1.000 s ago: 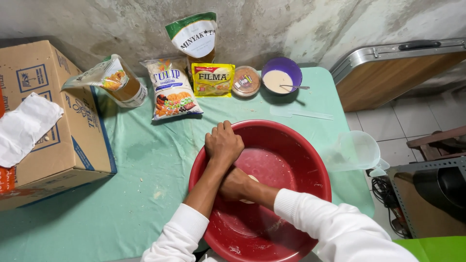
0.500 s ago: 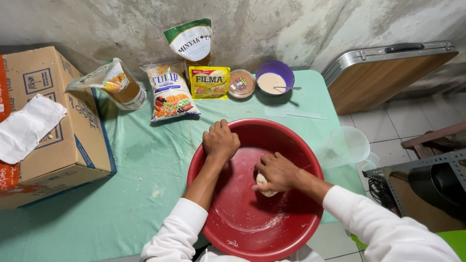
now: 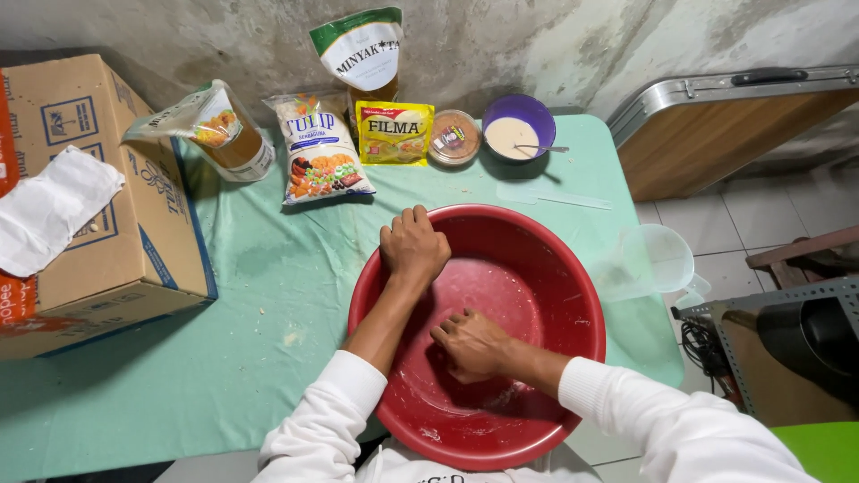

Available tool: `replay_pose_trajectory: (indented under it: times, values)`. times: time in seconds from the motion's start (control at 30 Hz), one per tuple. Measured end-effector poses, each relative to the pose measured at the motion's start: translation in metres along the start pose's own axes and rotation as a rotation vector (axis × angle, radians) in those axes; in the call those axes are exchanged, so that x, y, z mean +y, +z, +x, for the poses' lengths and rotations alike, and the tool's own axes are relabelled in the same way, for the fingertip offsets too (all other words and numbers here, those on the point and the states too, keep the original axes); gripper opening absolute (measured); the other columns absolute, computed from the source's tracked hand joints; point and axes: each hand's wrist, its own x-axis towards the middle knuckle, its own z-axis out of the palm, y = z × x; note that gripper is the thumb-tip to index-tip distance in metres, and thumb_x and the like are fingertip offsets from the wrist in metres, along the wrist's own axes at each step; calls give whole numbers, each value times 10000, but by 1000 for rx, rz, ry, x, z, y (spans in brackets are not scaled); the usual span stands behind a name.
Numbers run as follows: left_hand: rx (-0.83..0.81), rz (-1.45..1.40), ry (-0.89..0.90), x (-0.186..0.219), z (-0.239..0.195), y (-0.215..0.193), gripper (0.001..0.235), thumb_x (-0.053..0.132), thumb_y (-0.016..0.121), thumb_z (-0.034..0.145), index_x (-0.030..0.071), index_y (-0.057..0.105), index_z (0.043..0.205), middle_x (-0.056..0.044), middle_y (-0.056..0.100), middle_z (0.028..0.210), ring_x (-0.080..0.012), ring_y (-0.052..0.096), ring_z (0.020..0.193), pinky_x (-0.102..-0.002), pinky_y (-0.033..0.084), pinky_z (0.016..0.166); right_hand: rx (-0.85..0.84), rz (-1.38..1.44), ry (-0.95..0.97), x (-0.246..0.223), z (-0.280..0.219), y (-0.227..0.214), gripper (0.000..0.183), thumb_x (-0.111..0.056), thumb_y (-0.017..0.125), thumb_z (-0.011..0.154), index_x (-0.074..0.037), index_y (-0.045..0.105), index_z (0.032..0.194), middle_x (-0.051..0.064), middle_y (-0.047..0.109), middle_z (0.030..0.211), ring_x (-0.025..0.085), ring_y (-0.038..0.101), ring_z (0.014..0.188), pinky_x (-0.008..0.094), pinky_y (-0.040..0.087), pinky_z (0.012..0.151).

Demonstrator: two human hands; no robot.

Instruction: The person kneads a ball of dough by hand inside a red plastic bowl. The hands repeatedly press, fold, and turn the dough throughout the clip. No tools are used, and the dough remains in the bowl.

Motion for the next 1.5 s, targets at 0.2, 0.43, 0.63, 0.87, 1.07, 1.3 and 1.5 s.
replay_pose_trajectory:
  times: [0.2,0.43,0.63,0.87,1.07,1.3,1.5]
  values:
    - [-9,7,-13,-1,0,-2,339,257,598,650,85,602,943,-82,578,774,-333,651,703,-465,459,617,79,-22,43,7,48,15,389,-541,624,772,-157,685,775,85,710,676,270,734,666,415,515,685]
    - [-31,51,7,-2,4,-5,333,285,596,666,104,602,946,-59,579,778,-301,659,705,-434,467,615,-46,111,-46,28,87,1,369,-401,667,897,-59,787,829,120,752,754,318,743,871,382,546,924]
    - [-26,97,48,-4,4,-7,327,289,608,664,124,605,947,-40,584,777,-278,669,704,-416,486,612,-319,54,95,44,94,46,606,-653,525,921,-148,773,1148,57,725,1289,259,629,1276,415,447,1102]
    - [10,95,66,-9,0,4,349,309,602,662,117,596,954,-49,581,784,-285,667,711,-441,501,622,-394,373,331,7,9,-81,685,-570,801,676,-172,580,1187,133,540,1302,374,536,1279,531,461,1050]
    - [3,73,53,-9,0,1,363,303,595,676,103,607,979,-63,607,802,-302,678,729,-453,501,639,-269,579,551,31,-42,-85,760,-425,904,675,-177,459,1239,116,573,1166,375,605,1192,515,515,981]
    - [-111,50,45,-6,1,0,391,274,609,697,77,597,1035,-82,611,849,-315,672,768,-457,491,680,-144,401,200,-1,-43,-83,659,-215,867,768,-28,442,1235,239,404,1292,514,551,1195,558,566,933]
    - [-115,88,7,-2,-2,-13,374,270,670,689,92,604,1011,-87,644,911,-300,635,770,-433,489,680,380,2,-213,-23,-15,-31,390,-417,766,869,-65,692,718,91,597,788,281,534,711,408,434,562]
